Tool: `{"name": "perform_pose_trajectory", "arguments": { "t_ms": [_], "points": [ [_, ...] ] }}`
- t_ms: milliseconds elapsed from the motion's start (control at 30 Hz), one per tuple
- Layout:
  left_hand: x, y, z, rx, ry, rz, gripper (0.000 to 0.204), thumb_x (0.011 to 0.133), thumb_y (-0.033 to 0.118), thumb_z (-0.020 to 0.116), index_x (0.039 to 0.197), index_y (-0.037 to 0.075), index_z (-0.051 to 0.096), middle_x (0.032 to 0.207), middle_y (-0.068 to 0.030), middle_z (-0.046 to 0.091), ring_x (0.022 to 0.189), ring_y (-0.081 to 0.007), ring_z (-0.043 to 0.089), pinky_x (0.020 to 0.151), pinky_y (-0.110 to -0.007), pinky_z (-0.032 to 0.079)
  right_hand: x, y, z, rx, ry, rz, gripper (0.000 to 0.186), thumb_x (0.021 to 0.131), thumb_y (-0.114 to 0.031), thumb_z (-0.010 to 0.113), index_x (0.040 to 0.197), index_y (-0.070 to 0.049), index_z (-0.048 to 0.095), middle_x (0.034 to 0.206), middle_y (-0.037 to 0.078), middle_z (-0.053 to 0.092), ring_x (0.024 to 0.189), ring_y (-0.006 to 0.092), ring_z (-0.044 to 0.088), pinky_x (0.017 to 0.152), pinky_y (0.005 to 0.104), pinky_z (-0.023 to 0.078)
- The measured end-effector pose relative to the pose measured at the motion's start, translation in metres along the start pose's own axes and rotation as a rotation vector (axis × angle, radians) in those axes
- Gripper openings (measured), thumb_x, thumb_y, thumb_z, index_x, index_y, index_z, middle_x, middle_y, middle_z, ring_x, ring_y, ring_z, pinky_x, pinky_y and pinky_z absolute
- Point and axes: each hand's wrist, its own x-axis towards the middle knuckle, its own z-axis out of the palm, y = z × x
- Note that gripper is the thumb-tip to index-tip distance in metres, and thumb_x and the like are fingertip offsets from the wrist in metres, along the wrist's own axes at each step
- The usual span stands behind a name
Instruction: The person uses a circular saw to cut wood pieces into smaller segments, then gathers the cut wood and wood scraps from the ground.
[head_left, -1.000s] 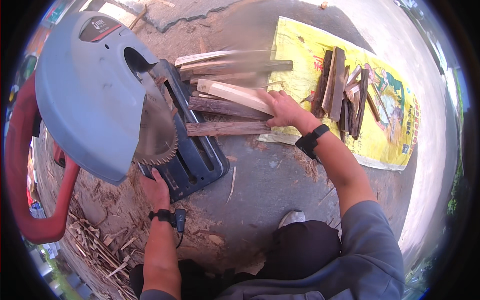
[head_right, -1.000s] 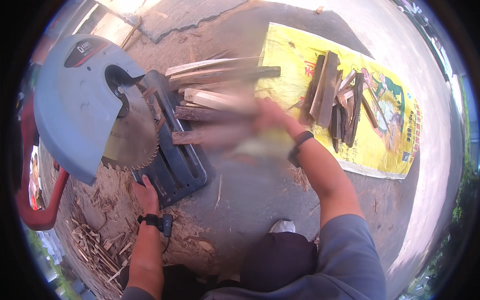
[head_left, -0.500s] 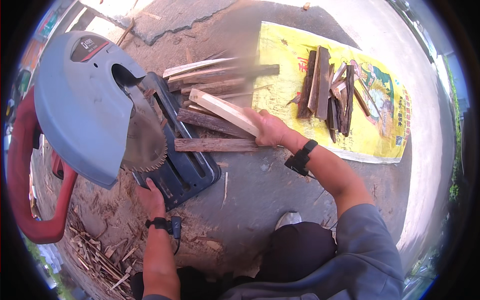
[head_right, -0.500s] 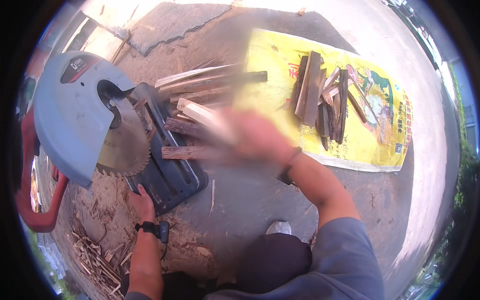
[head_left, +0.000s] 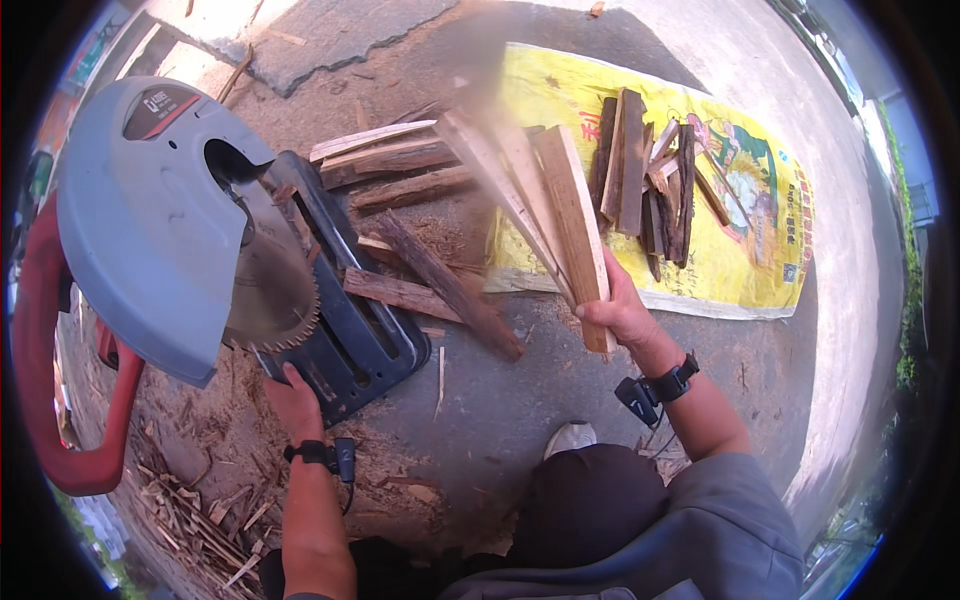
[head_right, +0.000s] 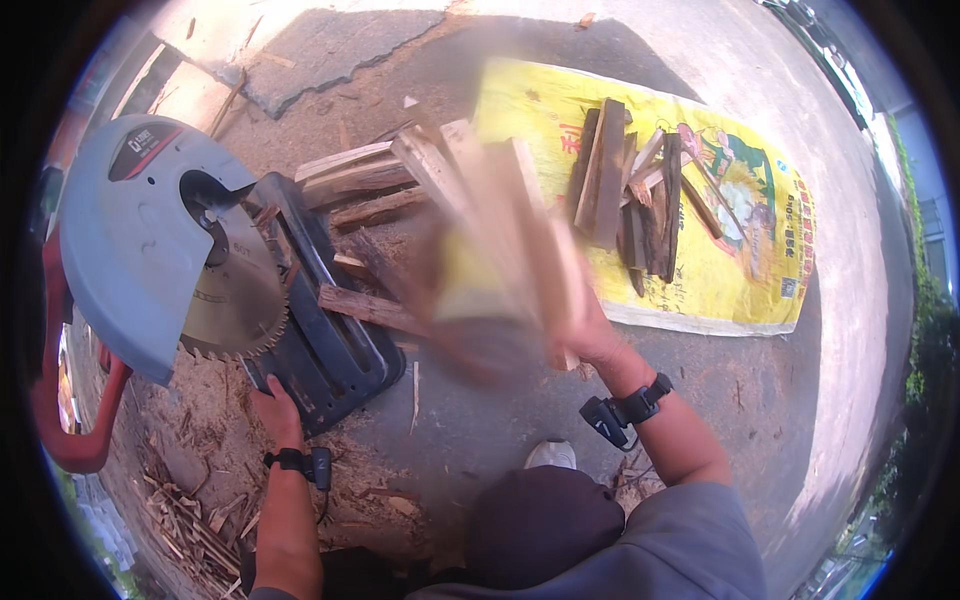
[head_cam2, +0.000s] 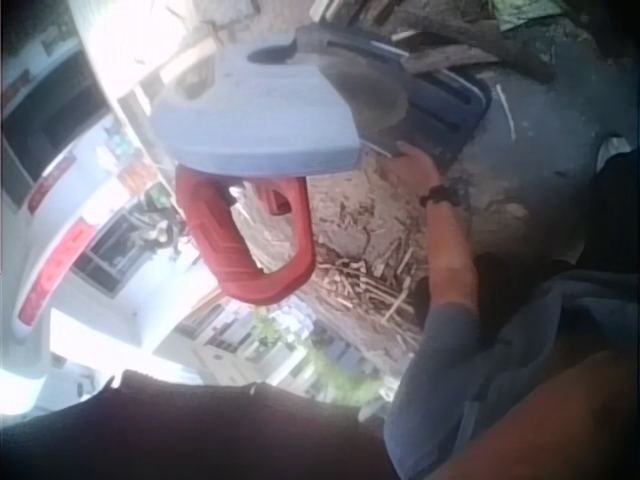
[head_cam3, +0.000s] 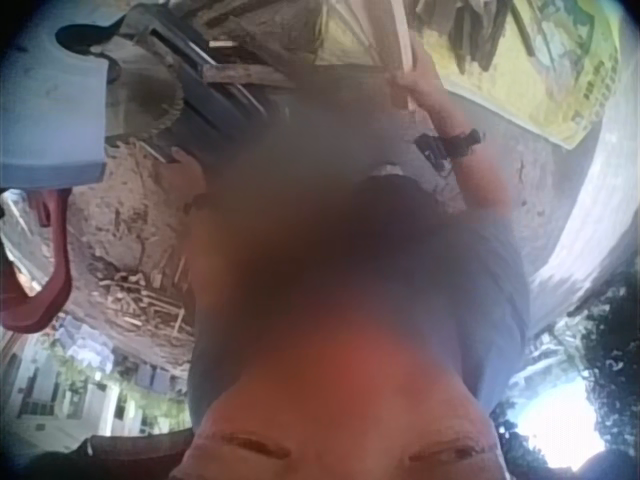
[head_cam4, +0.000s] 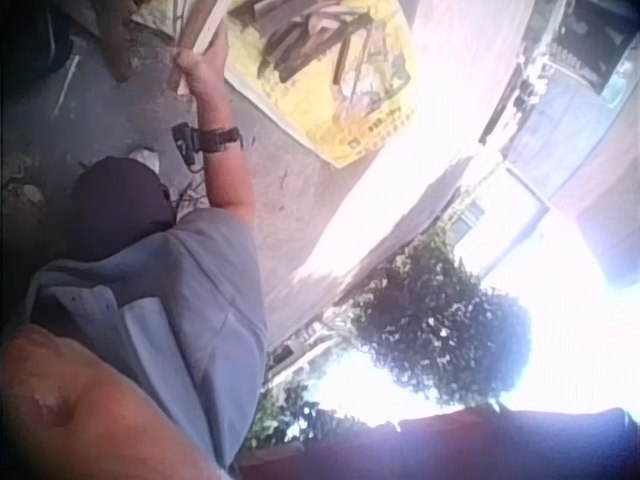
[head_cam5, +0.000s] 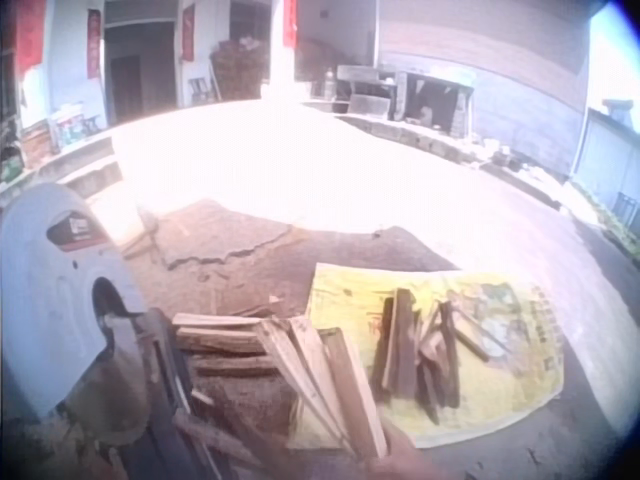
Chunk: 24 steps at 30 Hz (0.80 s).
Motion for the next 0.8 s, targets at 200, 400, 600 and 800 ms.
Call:
{"name": "perform_pose_trajectory", "arguments": {
  "t_ms": [200, 400, 600, 800],
  "points": [
    [-0.001, 0.008, -0.01, -0.009, -0.009, -0.015, 0.048, 0.095, 0.035, 0.052, 0.11, -0.01, 0.051, 0.108, -0.0317, 0.059, 0.1, -0.0464, 0.057, 0.087, -0.049, 0.044, 0.04, -0.027, -0.082, 0.028, 0.441, -0.125, 0.073, 0.067, -0.006, 0.063, 0.136, 0.0, 0.039, 0.113, 0.009, 0.058, 0.096, 0.018, 0.059, 0.086, 0.0291, 0.047],
    [0.005, -0.007, 0.005, -0.036, 0.007, -0.01, 0.048, 0.094, 0.035, 0.053, 0.112, -0.01, 0.051, 0.109, -0.0305, 0.059, 0.102, -0.0456, 0.057, 0.089, -0.049, 0.044, 0.071, 0.011, -0.176, -0.311, 0.49, -0.037, 0.063, 0.074, -0.016, 0.071, 0.129, 0.004, 0.047, 0.106, 0.014, 0.064, 0.094, 0.0229, 0.063, 0.085, 0.0327, 0.05],
    [0.0, 0.003, -0.007, -0.019, -0.018, -0.055, 0.049, 0.093, 0.036, 0.053, 0.113, -0.009, 0.051, 0.109, -0.0302, 0.058, 0.103, -0.0454, 0.056, 0.089, -0.049, 0.043, 0.078, 0.01, -0.145, -1.268, 0.694, 0.109, 0.07, 0.078, -0.033, 0.068, 0.134, 0.002, 0.045, 0.125, 0.03, 0.053, 0.122, 0.0446, 0.046, 0.104, 0.0467, 0.037],
    [0.001, 0.003, -0.002, 0.073, -0.029, -0.072, 0.05, 0.094, 0.039, 0.053, 0.111, -0.008, 0.051, 0.109, -0.0308, 0.058, 0.103, -0.0464, 0.056, 0.089, -0.051, 0.043, 0.069, 0.022, -0.006, -0.736, 0.122, -0.221, 0.06, 0.081, -0.026, 0.069, 0.129, 0.005, 0.048, 0.12, 0.028, 0.056, 0.113, 0.0418, 0.053, 0.098, 0.0433, 0.043]
  ]
}}
